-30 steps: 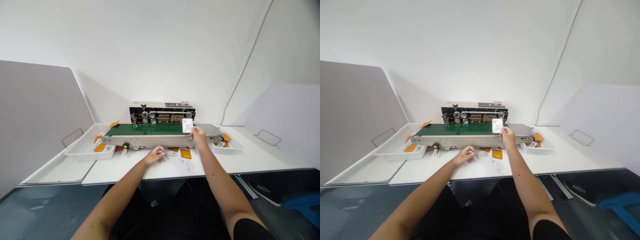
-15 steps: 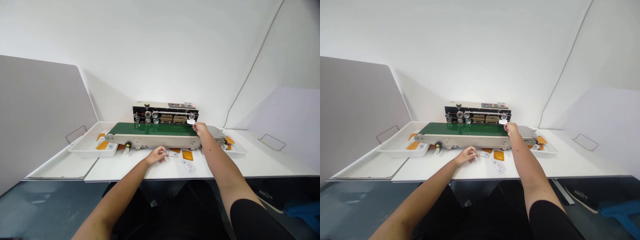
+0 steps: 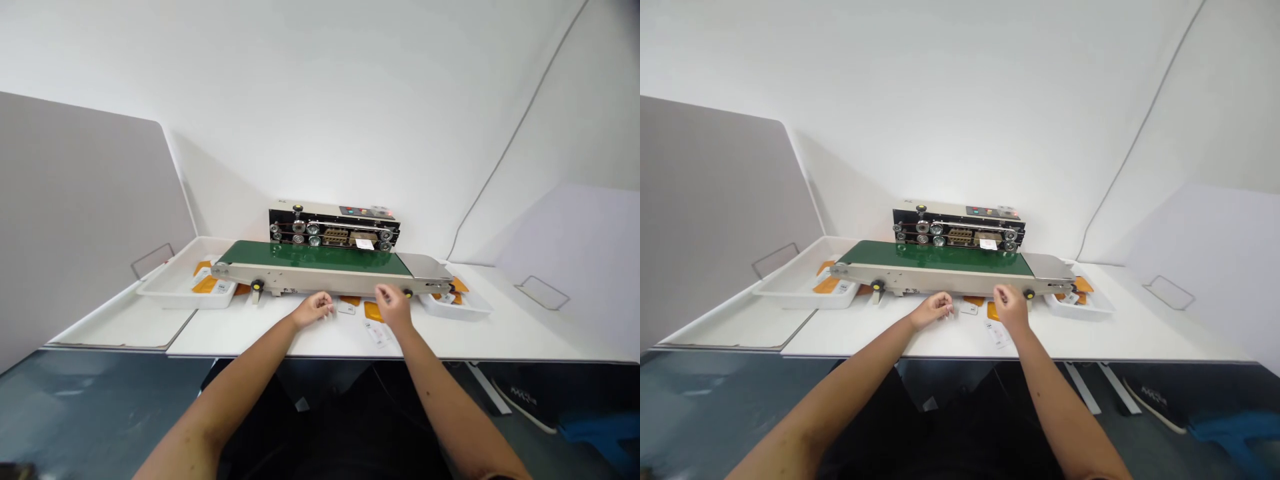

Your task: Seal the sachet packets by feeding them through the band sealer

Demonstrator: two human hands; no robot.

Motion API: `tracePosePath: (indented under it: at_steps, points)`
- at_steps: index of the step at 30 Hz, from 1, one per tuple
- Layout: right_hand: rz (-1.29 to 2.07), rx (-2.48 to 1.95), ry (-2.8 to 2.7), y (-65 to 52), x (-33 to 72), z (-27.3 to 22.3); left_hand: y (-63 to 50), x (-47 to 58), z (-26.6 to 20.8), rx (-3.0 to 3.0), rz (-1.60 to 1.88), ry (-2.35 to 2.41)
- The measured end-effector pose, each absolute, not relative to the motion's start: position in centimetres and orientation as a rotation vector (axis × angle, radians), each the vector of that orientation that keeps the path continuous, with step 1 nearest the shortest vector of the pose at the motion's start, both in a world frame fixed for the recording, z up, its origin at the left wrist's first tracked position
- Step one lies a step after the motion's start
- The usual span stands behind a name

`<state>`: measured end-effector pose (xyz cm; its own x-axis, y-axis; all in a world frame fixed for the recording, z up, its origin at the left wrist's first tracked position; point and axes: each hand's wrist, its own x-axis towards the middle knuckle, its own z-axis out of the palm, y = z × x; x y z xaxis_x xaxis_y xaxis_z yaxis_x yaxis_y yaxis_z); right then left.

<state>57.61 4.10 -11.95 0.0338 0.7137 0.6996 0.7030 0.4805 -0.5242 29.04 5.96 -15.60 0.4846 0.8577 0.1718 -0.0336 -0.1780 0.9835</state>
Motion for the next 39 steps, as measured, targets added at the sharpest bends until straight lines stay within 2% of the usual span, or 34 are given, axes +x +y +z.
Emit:
tracePosePath:
  at_steps: [4, 9, 13, 20, 27, 31, 39]
  points:
    - [0.018, -1.593, -1.852, 1.6, 57.4, -17.6, 6.3, 29.1, -15.8, 1.573, 0.917, 0.762]
    - [0.154, -1.918, -1.966, 2.7, 57.0, -19.1, 6.5, 29.2, -16.0, 1.576, 0.924, 0.788]
    - [0.156, -1.779, -2.072, 2.6, 56.7, -19.1, 6.5, 29.1, -15.9, 1.582, 0.902, 0.803]
    - [0.176, -1.565, -1.944, 1.7, 57.2, -18.8, 6.8, 29.1, -16.2, 1.605, 0.886, 0.805]
    - [-0.114, -1.328, -1.390, -0.9, 56.8, -17.0, 5.9, 29.2, -15.2, 1.634, 0.921, 0.795]
    - [0.117, -1.214, -1.435, -1.5, 53.4, -16.4, 5.5, 29.1, -14.7, 1.677, 0.984, 0.707]
    - [0.618, -1.188, -1.535, 0.8, 48.1, -17.0, 5.4, 29.6, -15.7, 1.677, 0.807, 0.726]
